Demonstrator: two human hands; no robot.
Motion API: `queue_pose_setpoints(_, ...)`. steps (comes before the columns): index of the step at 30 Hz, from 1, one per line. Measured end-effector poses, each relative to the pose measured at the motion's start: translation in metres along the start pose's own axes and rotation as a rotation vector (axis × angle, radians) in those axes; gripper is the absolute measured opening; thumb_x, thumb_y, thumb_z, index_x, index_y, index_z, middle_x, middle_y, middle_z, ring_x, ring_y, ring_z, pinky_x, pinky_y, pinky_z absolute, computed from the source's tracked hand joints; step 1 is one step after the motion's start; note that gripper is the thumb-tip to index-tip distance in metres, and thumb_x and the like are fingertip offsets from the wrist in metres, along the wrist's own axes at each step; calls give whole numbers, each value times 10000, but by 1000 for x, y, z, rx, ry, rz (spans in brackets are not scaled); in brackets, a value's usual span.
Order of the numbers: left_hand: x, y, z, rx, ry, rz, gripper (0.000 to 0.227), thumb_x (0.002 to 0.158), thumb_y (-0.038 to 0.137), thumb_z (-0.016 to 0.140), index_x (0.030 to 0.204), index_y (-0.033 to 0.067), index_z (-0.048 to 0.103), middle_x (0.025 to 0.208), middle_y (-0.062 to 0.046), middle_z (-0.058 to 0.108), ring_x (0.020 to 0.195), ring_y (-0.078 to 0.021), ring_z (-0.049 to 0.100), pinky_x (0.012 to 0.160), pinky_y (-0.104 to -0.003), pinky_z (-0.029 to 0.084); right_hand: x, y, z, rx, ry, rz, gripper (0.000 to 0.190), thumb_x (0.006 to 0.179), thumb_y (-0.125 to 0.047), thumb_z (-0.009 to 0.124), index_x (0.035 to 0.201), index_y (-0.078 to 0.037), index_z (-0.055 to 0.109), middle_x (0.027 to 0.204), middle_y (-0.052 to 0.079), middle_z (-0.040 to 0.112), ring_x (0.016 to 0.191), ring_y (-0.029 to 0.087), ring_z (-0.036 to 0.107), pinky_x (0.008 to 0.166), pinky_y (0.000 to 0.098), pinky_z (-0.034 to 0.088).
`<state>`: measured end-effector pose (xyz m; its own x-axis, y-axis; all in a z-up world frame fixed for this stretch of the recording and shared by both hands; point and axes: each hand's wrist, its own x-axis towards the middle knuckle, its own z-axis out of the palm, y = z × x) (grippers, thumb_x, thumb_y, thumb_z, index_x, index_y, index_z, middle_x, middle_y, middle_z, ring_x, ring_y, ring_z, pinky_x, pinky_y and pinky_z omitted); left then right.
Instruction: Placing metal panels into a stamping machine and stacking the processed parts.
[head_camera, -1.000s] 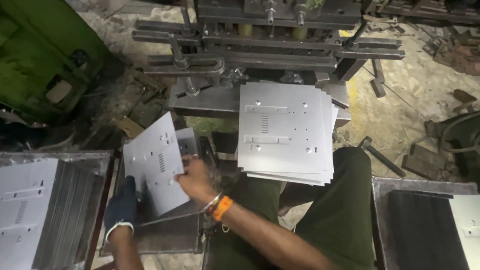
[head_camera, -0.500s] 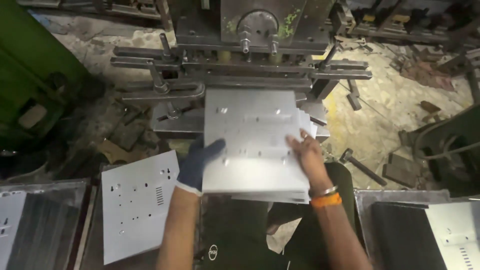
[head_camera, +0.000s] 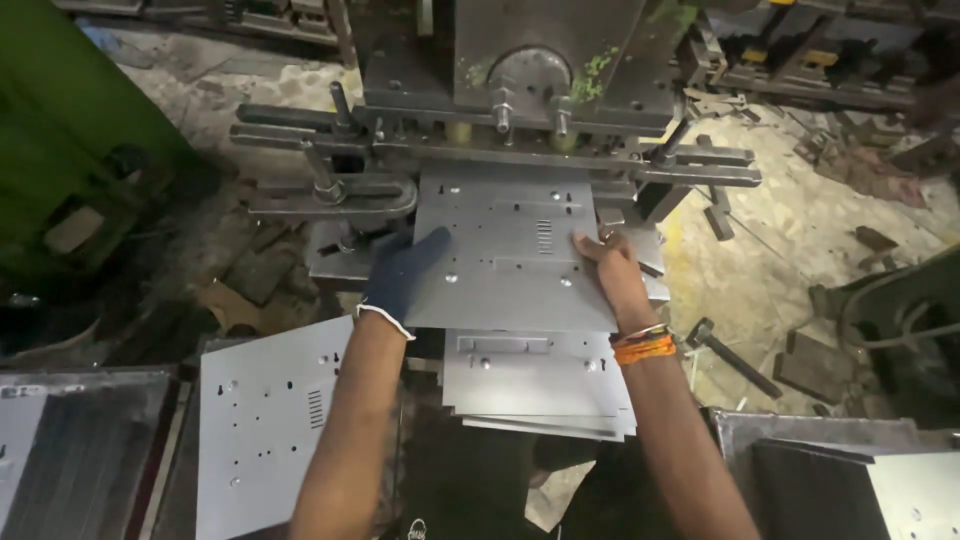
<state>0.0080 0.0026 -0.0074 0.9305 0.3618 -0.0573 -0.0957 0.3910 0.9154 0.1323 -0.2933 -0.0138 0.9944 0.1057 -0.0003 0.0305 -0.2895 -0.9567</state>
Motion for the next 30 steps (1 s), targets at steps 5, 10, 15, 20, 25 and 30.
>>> queue_pose_setpoints(5,2,-1,2,7,4,-64,225,889,206,762,1031,34,787,884,-31,754,746,-127,685,678,-299,542,-3,1,0,116,-45,-6,455,884,-339,773,1084,46,637,962,31,664,859,112,571,789,255,460)
queue_pose_setpoints(10,-2,1,3,26,50,-96,255,906,208,760,1059,4,770,907,-60,735,749,-159,669,659,-320,537,-22,-21,8,140,-53,33,496,932,-341,791,1015,110,600,858,73,582,737,153,506,661,313,417)
queue_pose_setpoints(15,-19,13,12,-239,-34,-256,402,955,264,686,1253,-4,664,1064,-116,733,884,-225,711,803,-378,583,-19,-24,-3,-492,64,-474,669,974,-397,828,1186,159,521,950,285,654,811,273,668,718,374,505)
queue_pose_setpoints(20,-69,0,18,537,-213,569,439,1101,302,526,1423,4,552,1373,-171,642,1254,-280,620,1060,-392,500,-5,-44,-13,-536,-344,-68,561,837,-377,802,1209,11,640,1046,225,793,910,292,776,826,378,609)
queue_pose_setpoints(25,-108,28,19,-960,-585,-343,742,955,626,572,1378,16,580,1215,-191,699,1087,-299,668,981,-405,528,-38,-86,49,-456,-637,-590,714,745,-317,858,1365,-86,591,1425,128,516,1312,285,505,1017,425,517)
queue_pose_setpoints(30,-113,-27,-22,-404,-55,-561,434,849,147,698,1237,-40,648,1097,-151,732,994,-295,701,895,-418,559,-95,-105,51,-766,-260,-803,735,689,-359,918,1274,-61,587,1441,160,498,1303,375,483,1052,559,346)
